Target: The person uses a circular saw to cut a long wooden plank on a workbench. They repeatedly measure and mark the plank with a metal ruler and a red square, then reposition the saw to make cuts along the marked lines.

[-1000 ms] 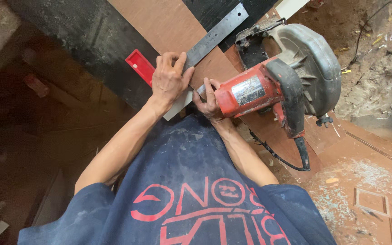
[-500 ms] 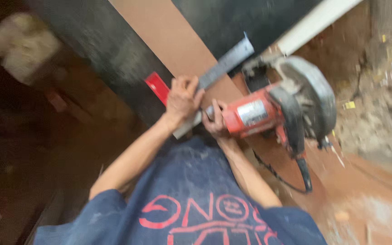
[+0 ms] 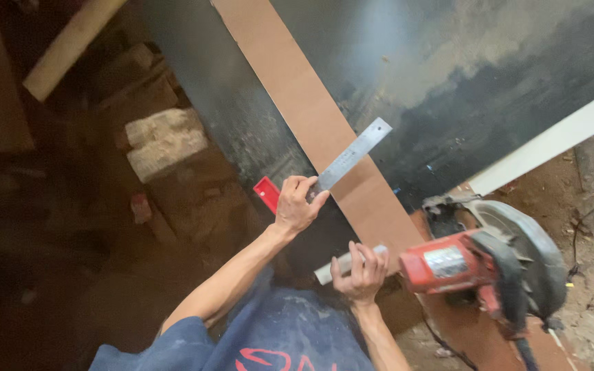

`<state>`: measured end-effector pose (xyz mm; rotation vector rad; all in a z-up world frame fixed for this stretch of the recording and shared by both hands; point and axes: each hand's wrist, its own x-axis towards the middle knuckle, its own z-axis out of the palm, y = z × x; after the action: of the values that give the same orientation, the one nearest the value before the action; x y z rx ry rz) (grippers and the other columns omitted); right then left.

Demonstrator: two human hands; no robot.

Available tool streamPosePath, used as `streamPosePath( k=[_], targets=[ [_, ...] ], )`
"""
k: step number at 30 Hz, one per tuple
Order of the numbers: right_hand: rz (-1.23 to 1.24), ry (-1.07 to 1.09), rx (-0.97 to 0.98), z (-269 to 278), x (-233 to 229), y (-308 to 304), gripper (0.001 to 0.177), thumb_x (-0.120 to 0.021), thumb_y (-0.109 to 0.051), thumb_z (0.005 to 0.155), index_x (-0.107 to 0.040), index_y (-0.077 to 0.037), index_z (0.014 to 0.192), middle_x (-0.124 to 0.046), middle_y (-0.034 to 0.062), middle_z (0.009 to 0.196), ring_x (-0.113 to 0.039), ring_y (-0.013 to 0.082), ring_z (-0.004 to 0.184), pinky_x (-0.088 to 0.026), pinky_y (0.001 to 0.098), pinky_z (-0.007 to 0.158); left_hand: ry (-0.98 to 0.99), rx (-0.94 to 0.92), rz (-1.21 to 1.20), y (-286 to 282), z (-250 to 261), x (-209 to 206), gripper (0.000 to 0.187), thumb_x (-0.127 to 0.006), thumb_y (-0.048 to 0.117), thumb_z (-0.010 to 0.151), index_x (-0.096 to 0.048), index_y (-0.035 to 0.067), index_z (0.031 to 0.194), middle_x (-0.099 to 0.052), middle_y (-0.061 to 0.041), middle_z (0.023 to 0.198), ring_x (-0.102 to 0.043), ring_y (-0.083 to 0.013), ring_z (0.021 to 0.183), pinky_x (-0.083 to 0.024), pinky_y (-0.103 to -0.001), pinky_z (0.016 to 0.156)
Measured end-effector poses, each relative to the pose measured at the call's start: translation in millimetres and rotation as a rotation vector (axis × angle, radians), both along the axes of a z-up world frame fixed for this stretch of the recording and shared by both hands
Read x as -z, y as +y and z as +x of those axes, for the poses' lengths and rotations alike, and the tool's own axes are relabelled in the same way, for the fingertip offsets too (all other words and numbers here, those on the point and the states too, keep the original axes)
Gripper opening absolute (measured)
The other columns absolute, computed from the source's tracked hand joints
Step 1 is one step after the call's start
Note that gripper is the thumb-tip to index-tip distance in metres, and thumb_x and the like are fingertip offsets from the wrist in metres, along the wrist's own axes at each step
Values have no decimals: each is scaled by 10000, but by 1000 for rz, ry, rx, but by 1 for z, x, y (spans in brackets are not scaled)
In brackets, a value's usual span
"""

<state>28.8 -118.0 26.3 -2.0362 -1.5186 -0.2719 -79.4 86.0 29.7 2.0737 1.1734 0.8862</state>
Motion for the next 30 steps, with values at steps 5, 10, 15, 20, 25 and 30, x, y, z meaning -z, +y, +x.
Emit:
streamPosePath(
  k=[5, 10, 15, 20, 25, 30],
  targets=[
    [3, 60, 53, -73, -20, 57, 415, -799, -270, 777, -705, -54, 1120, -651, 110, 1101, -612, 305, 1079, -414, 586, 1100, -1, -47, -53, 72, -63, 8, 409, -828, 265, 829, -712, 13, 1130, -652, -149, 1042, -619, -329, 963, -525, -425, 839],
    [31, 92, 114, -127, -33, 140, 344, -800, -222, 807, -710, -60, 1097, -659, 93, 1105, -614, 310, 1068, -441, 553, 1079, 54, -1, 48, 153, -125, 12, 419, -833, 294, 841, -717, 13, 1128, -658, -166, 1061, -617, -354, 1020, -512, -451, 888],
    [41, 96, 131, -152, -50, 211, 329, -800, -215, 788, -706, -73, 1069, -662, 102, 1090, -593, 351, 1063, -470, 495, 1004, 101, 3, 39, 224, -167, -2, 442, -828, 307, 837, -721, 6, 1143, -648, -205, 1085, -602, -367, 1035, -512, -449, 893],
    [-29, 164, 104, -152, -46, 264, 356, -806, -238, 788, -706, -70, 1086, -657, 113, 1105, -592, 327, 1046, -483, 460, 940, 155, 29, 27, 281, -182, -2, 473, -828, 317, 842, -710, -10, 1162, -631, -225, 1082, -596, -374, 1027, -506, -455, 875],
    [-86, 223, 102, -136, -23, 327, 403, -810, -258, 795, -689, -69, 1130, -627, 137, 1116, -573, 332, 1059, -487, 455, 940, 113, 5, 72, 326, -178, 8, 426, -827, 303, 836, -728, 23, 1142, -644, -195, 1087, -596, -373, 1051, -509, -463, 916],
    [-82, 232, 133, -103, -2, 402, 457, -827, -280, 773, -680, -87, 1160, -614, 142, 1139, -551, 350, 1092, -485, 466, 969, 184, 25, 67, 383, -152, 20, 404, -835, 294, 831, -735, 43, 1131, -644, -184, 1097, -591, -376, 1057, -508, -467, 902]
  ],
)
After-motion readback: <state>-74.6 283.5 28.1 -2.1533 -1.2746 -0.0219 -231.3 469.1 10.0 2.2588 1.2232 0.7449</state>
